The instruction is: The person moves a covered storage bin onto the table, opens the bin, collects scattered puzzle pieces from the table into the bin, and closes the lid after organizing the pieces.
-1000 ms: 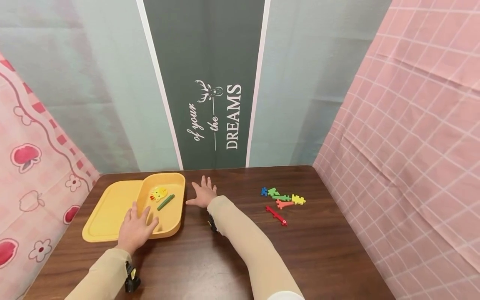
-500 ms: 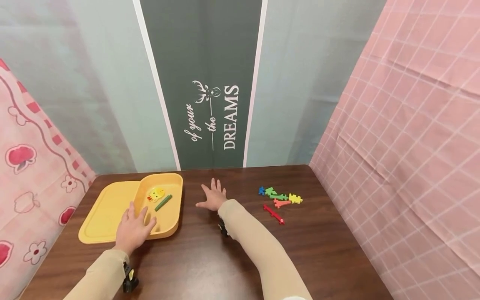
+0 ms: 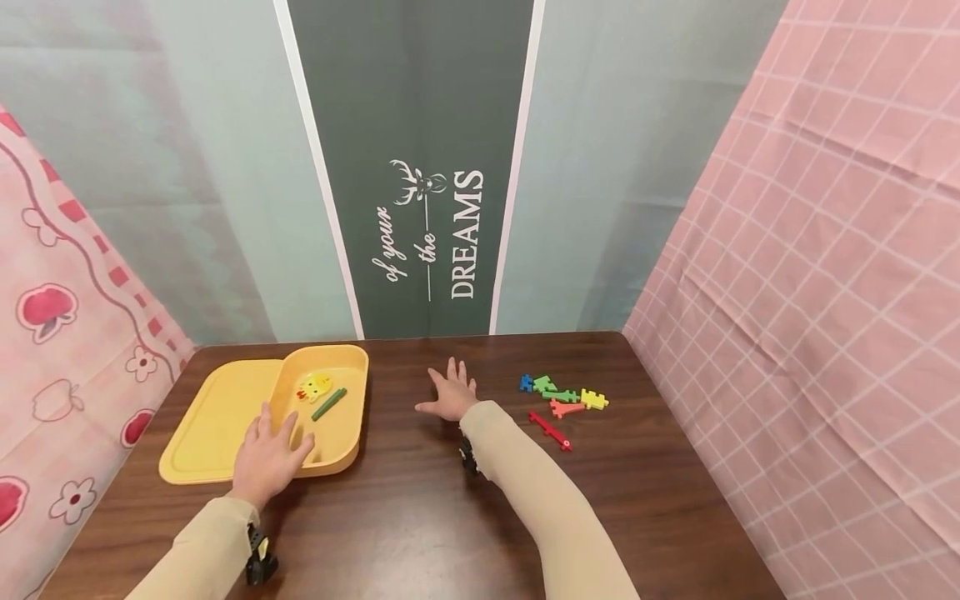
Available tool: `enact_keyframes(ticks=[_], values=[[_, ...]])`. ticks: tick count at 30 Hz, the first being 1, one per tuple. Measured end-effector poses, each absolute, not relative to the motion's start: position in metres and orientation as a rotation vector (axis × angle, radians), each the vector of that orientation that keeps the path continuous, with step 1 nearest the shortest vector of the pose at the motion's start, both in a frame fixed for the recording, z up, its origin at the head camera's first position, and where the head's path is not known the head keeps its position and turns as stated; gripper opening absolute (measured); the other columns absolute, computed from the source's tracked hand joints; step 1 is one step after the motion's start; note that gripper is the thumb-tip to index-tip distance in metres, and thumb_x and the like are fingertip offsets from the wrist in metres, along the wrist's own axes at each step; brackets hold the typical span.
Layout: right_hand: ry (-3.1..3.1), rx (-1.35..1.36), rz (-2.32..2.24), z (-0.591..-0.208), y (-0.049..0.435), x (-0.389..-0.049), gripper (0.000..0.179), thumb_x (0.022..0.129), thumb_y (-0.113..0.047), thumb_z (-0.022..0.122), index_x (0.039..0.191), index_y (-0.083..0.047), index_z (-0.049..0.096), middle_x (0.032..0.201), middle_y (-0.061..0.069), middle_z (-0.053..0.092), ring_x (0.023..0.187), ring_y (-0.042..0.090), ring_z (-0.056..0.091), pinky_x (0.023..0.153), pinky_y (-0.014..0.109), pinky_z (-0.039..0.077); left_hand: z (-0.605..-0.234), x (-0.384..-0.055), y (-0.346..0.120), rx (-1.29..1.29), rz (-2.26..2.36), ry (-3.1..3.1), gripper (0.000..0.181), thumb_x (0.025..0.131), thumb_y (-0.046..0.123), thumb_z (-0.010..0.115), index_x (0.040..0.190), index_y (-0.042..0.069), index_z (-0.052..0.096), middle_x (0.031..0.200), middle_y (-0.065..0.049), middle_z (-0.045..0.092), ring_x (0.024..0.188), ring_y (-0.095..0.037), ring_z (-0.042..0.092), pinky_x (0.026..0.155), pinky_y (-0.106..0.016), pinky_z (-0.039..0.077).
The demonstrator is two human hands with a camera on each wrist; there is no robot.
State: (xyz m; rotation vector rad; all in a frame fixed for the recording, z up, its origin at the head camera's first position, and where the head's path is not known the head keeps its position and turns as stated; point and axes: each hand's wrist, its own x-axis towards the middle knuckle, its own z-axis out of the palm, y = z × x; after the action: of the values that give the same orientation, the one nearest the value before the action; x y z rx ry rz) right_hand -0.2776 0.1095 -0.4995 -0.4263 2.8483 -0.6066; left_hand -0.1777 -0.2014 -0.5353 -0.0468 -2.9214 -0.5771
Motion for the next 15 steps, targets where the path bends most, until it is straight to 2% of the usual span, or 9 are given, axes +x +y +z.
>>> enact_keyframes(ticks=[7,15], values=[[2.866,-0.415,-0.627,-0.496,0.116,-0.277,0.078,0.083,-0.045,0.066,0.146,-0.013,0.032,0.152,0.025,0.003,0.139,0.042,-0.001,0.104,0.062,0.011,-0.533,-0.177,-0.201,-0.037,-0.578,-2.931,0.064,0.092,0.045,0.045,0.134,-0.003,0.044,0.146,-0.037,0.005,0.125,-0.057,0.018,0.091,-0.068,0.027],[2.891,-0.374,-0.637,-0.503,0.132,-0.280,0.085,0.080,-0.050,0.066,0.148,-0.015,0.028,0.153,0.023,0.002,0.139,0.041,-0.003,0.105,0.062,0.010,-0.532,-0.177,-0.200,-0.044,-0.582,-2.927,0.064,0.092,0.045,0.044,0.133,-0.004,0.045,0.145,-0.038,0.006,0.124,-0.057,0.019,0.090,-0.068,0.028]])
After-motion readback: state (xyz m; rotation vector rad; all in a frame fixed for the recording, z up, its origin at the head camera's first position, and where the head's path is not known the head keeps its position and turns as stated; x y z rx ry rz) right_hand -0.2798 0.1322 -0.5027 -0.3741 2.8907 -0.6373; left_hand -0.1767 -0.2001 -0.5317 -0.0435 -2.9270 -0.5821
